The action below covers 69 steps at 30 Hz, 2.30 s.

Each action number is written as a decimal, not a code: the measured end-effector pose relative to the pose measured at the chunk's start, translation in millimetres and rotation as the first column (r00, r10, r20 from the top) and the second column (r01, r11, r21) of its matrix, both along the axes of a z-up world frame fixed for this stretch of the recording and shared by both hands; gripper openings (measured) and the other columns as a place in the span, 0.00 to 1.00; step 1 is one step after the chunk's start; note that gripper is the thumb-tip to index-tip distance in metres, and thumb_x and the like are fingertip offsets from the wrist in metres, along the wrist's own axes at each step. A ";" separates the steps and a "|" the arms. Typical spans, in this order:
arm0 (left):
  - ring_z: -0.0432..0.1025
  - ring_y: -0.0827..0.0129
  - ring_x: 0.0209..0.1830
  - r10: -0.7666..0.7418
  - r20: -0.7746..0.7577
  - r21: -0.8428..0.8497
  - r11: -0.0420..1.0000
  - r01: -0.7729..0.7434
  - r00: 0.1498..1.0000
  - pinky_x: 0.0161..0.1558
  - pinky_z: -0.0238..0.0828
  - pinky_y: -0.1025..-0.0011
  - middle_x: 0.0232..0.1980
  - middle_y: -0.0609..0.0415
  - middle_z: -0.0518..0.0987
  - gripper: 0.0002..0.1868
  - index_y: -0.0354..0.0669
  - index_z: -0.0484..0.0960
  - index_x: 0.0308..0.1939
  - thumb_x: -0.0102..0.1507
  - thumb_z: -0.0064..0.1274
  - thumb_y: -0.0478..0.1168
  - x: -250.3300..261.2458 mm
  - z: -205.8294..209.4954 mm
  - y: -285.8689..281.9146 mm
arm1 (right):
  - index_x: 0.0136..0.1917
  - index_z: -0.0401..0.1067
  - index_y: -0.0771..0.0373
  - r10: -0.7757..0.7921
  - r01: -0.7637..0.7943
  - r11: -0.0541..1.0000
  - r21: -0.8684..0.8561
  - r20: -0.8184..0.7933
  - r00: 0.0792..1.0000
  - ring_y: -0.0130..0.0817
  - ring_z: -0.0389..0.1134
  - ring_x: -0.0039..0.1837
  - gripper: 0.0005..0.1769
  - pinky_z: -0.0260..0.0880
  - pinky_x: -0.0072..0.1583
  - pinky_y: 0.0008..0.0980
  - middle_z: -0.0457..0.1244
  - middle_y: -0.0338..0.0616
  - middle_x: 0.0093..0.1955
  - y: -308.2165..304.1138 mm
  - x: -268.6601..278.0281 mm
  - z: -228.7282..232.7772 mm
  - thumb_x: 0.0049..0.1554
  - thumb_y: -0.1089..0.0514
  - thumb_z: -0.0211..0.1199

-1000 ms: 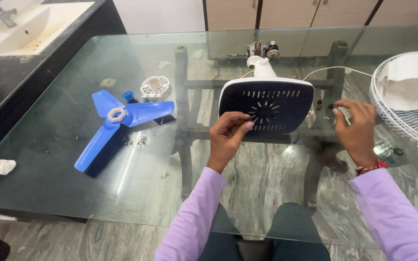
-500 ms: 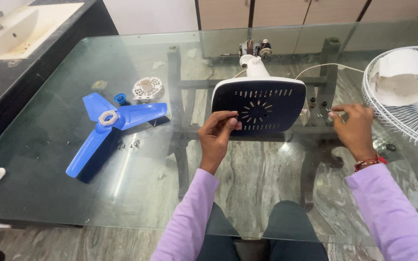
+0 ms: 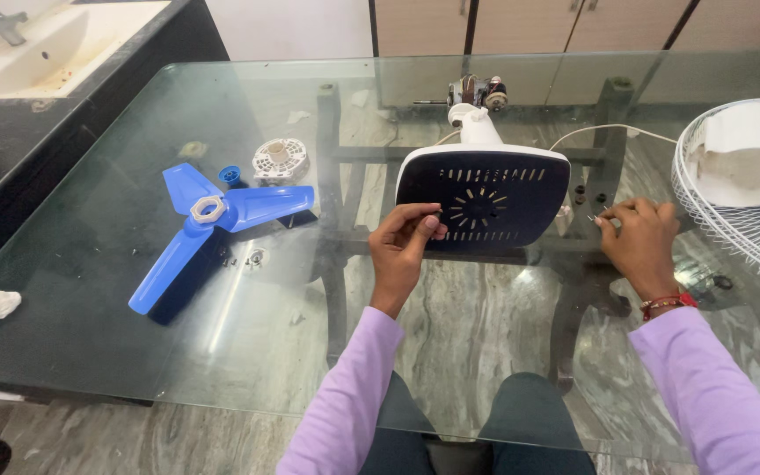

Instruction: The person assembles a small electric fan by attaching a black rear grille to the white motor housing. They insert screws into the grille and tighten them with a green screwdriver, repeating the process for multiple screw holes.

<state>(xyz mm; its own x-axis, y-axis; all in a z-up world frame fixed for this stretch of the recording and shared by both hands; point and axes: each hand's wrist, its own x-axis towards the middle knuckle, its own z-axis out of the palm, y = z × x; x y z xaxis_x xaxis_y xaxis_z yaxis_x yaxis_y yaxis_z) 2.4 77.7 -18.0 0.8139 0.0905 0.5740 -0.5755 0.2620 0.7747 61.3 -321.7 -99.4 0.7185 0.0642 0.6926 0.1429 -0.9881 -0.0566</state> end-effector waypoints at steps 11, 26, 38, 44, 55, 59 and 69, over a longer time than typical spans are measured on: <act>0.80 0.73 0.44 0.015 -0.024 -0.002 1.000 -0.015 1.000 0.48 0.82 0.74 0.45 0.53 0.84 0.09 0.35 0.84 0.50 0.65 0.59 0.27 -2.5 3.8 -2.7 | 0.51 0.79 0.57 0.104 -0.132 0.985 0.111 0.223 0.969 0.42 0.61 0.61 0.03 0.59 0.66 0.40 0.67 0.39 0.56 48.2 -39.7 55.0 0.65 0.60 0.72; 0.78 0.74 0.48 0.013 -0.008 0.100 0.995 -0.012 1.000 0.49 0.78 0.77 0.51 0.53 0.82 0.09 0.36 0.85 0.47 0.63 0.61 0.26 -9.8 -2.7 -29.6 | 0.51 0.72 0.64 0.479 -0.551 0.805 0.221 0.307 0.823 0.40 0.70 0.56 0.12 0.68 0.59 0.36 0.70 0.44 0.55 157.8 -109.2 113.3 0.55 0.72 0.69; 0.79 0.75 0.43 -0.037 -0.074 0.172 0.984 0.050 0.997 0.44 0.78 0.78 0.50 0.53 0.83 0.09 0.37 0.87 0.47 0.63 0.62 0.30 -18.8 -3.7 -44.6 | 0.52 0.75 0.64 0.639 -0.675 0.708 0.207 0.217 0.738 0.38 0.71 0.55 0.14 0.70 0.56 0.35 0.70 0.43 0.52 174.1 -114.2 106.1 0.52 0.69 0.70; 0.79 0.75 0.44 -0.052 -0.100 0.158 0.985 0.067 0.994 0.46 0.78 0.78 0.50 0.54 0.83 0.08 0.38 0.87 0.47 0.63 0.63 0.30 -14.5 -6.9 -43.0 | 0.53 0.76 0.65 0.640 -0.670 0.711 0.211 0.199 0.742 0.36 0.71 0.52 0.14 0.69 0.54 0.35 0.70 0.43 0.51 173.5 -112.6 105.0 0.52 0.69 0.71; 0.80 0.73 0.47 -0.080 -0.170 0.111 0.989 0.100 0.982 0.50 0.80 0.76 0.52 0.53 0.84 0.10 0.38 0.86 0.50 0.64 0.61 0.31 -14.1 -4.7 -36.7 | 0.53 0.76 0.65 0.590 -0.628 0.730 0.268 0.218 0.778 0.39 0.71 0.53 0.13 0.71 0.53 0.35 0.69 0.46 0.52 176.4 -104.2 112.9 0.55 0.70 0.70; 0.81 0.72 0.46 -0.064 -0.178 0.107 0.991 0.084 0.982 0.49 0.80 0.76 0.51 0.53 0.84 0.10 0.38 0.86 0.49 0.64 0.62 0.32 -12.6 -4.0 -31.8 | 0.53 0.75 0.66 0.615 -0.658 0.719 0.223 0.237 0.752 0.40 0.71 0.54 0.13 0.71 0.54 0.35 0.69 0.46 0.53 177.4 -88.3 120.7 0.55 0.70 0.70; 0.81 0.74 0.45 -0.025 -0.145 0.075 0.996 0.036 0.989 0.48 0.79 0.77 0.50 0.54 0.85 0.10 0.38 0.85 0.49 0.64 0.62 0.32 0.8 -10.6 -21.0 | 0.56 0.75 0.68 0.548 -0.604 0.714 0.355 0.253 0.797 0.33 0.72 0.50 0.10 0.72 0.52 0.31 0.69 0.48 0.54 171.3 -82.5 104.4 0.60 0.72 0.68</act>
